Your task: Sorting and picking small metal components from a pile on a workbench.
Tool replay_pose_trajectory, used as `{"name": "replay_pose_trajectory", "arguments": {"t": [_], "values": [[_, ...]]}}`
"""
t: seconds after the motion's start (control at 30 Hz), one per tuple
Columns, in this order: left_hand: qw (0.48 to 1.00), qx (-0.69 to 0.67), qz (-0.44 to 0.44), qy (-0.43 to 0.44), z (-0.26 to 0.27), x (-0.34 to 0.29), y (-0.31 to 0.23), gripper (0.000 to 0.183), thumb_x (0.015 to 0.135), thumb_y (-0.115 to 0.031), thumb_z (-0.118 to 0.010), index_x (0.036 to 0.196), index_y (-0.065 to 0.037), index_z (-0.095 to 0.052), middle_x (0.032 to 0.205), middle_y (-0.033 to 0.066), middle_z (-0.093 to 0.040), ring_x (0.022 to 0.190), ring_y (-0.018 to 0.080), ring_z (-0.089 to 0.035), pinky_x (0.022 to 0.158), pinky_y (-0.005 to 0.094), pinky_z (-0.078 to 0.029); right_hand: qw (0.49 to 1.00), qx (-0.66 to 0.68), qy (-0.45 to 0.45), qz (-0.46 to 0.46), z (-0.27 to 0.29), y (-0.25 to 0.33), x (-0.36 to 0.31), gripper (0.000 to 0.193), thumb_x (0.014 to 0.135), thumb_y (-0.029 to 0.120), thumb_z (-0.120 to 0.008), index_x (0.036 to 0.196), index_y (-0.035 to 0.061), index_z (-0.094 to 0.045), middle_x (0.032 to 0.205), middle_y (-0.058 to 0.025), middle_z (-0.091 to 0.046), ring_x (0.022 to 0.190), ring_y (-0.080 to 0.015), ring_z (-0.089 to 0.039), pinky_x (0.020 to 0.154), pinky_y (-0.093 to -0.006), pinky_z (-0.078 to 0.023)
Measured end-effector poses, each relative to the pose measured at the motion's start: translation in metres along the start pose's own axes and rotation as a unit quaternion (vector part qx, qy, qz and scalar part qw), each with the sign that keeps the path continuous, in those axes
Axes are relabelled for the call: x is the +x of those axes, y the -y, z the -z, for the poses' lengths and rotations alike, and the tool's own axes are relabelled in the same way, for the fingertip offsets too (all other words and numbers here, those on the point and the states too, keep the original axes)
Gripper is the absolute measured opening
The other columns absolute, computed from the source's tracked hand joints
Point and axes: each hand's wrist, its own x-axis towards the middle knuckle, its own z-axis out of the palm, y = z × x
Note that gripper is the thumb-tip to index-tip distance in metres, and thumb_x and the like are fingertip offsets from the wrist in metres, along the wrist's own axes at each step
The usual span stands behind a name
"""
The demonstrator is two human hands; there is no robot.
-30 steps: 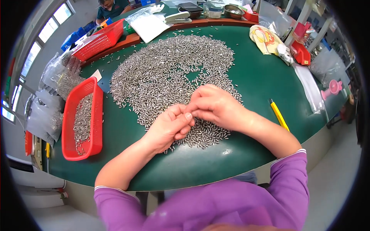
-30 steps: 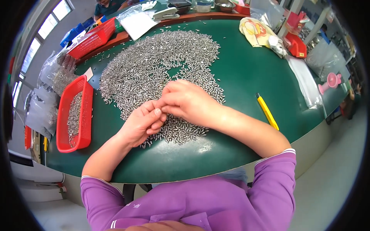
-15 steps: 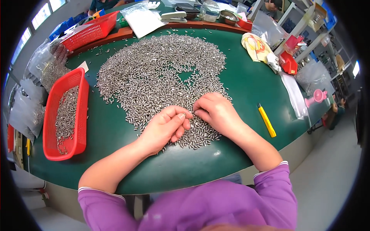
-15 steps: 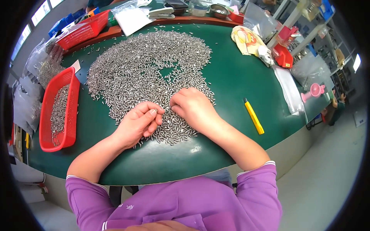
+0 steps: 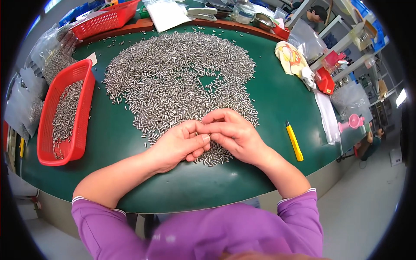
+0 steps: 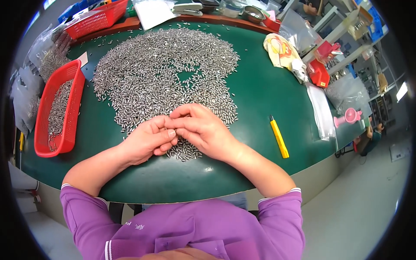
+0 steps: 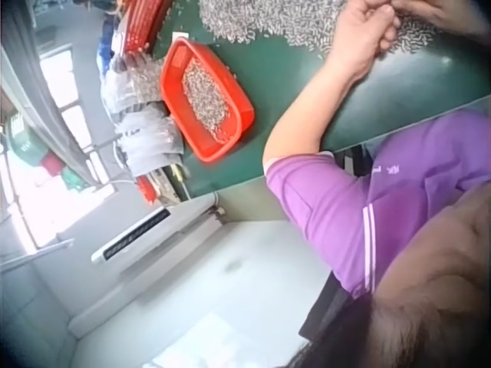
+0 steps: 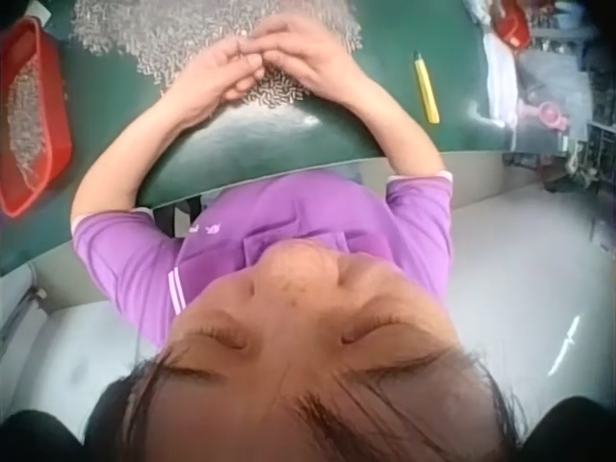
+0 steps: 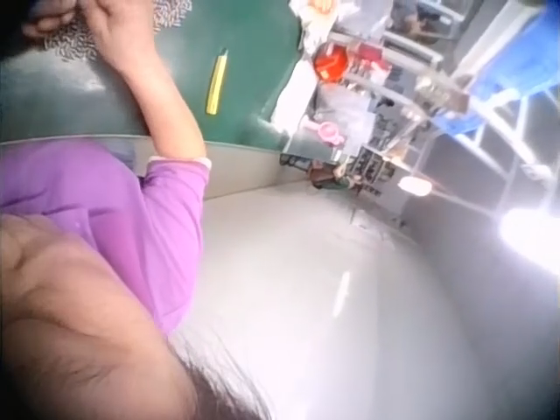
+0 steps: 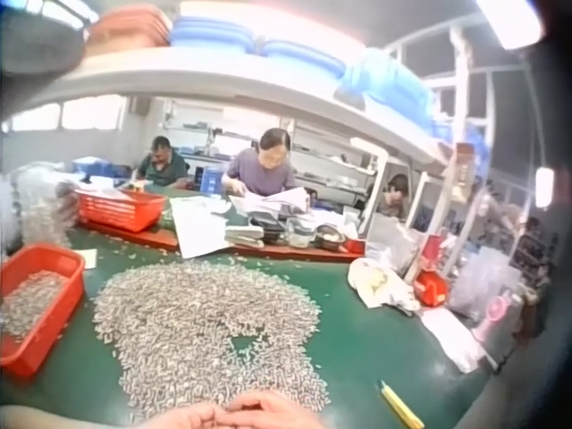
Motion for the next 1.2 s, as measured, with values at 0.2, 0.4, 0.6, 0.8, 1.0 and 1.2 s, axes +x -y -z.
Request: {"name": "replay_pose_trajectory", "arguments": {"t": [0.2, 0.4, 0.6, 0.8, 1.0, 1.2], "values": [[0.999, -0.035, -0.009, 0.004, 0.005, 0.002, 0.004, 0.014, 0.101, -0.016, -0.048, 0.107, -0.006, -0.055, 0.085, 0.0027, -0.059, 0.062, 0.0043, -0.048, 0.049, 0.017, -0.037, 0.97, -0.221, 0.041, -0.086, 0.011, -0.013, -0.006, 0.028, 0.078, 0.012, -0.07, 0.105, 0.007, -0.068, 0.104, -0.0108, -0.062, 0.101, -0.0305, -0.058, 0.089, -0.0407, -0.047], [1.0, -0.023, -0.003, 0.007, 0.004, 0.003, 0.003, 0.019, 0.102, -0.018, -0.044, 0.111, -0.005, -0.055, 0.088, 0.0037, -0.06, 0.064, 0.0062, -0.05, 0.051, 0.0185, -0.04, 0.974, -0.223, 0.004, -0.035, 0.008, -0.024, -0.003, 0.012, 0.075, 0.009, -0.071, 0.085, 0.0077, -0.064, 0.086, -0.007, -0.062, 0.088, -0.0296, -0.058, 0.079, -0.0411, -0.047], [0.998, -0.062, -0.012, 0.015, 0.003, 0.003, -0.001, 0.021, 0.097, -0.012, -0.048, 0.115, -0.002, -0.051, 0.092, 0.0039, -0.059, 0.066, 0.0063, -0.052, 0.055, 0.0194, -0.043, 0.978, -0.198, -0.065, -0.022, 0.009, -0.016, 0.003, 0.017, 0.078, 0.006, -0.069, 0.094, 0.0089, -0.064, 0.091, -0.0055, -0.065, 0.089, -0.0278, -0.06, 0.079, -0.0396, -0.048], [0.999, -0.045, 0.0, 0.003, 0.003, 0.002, 0.002, 0.026, 0.095, -0.017, -0.06, 0.114, -0.004, -0.05, 0.089, 0.0023, -0.058, 0.063, 0.0049, -0.049, 0.052, 0.0179, -0.04, 0.968, 0.195, -0.047, -0.151, -0.003, 0.003, -0.005, 0.034, 0.083, -0.003, -0.069, 0.116, 0.0015, -0.058, 0.11, -0.0071, -0.061, 0.102, -0.0146, -0.062, 0.089, -0.032, -0.052], [0.998, -0.062, -0.016, -0.001, 0.001, 0.002, 0.003, 0.02, 0.097, -0.018, -0.058, 0.11, -0.005, -0.052, 0.086, 0.0022, -0.058, 0.062, 0.0045, -0.049, 0.051, 0.0174, -0.041, 0.98, 0.13, 0.011, -0.149, 0.006, 0.01, 0.0, 0.05, 0.082, 0.004, -0.07, 0.129, 0.0047, -0.053, 0.123, -0.0078, -0.059, 0.118, -0.0191, -0.055, 0.101, -0.0364, -0.044], [1.0, -0.022, -0.02, 0.009, 0.004, 0.002, 0.003, 0.019, 0.103, -0.021, -0.044, 0.109, -0.007, -0.055, 0.087, 0.0006, -0.058, 0.066, 0.0046, -0.05, 0.054, 0.0187, -0.042, 0.972, -0.215, 0.053, -0.084, 0.014, -0.014, -0.007, 0.027, 0.075, 0.015, -0.074, 0.1, 0.0085, -0.068, 0.099, -0.0101, -0.064, 0.098, -0.0313, -0.058, 0.088, -0.0419, -0.047]]}}
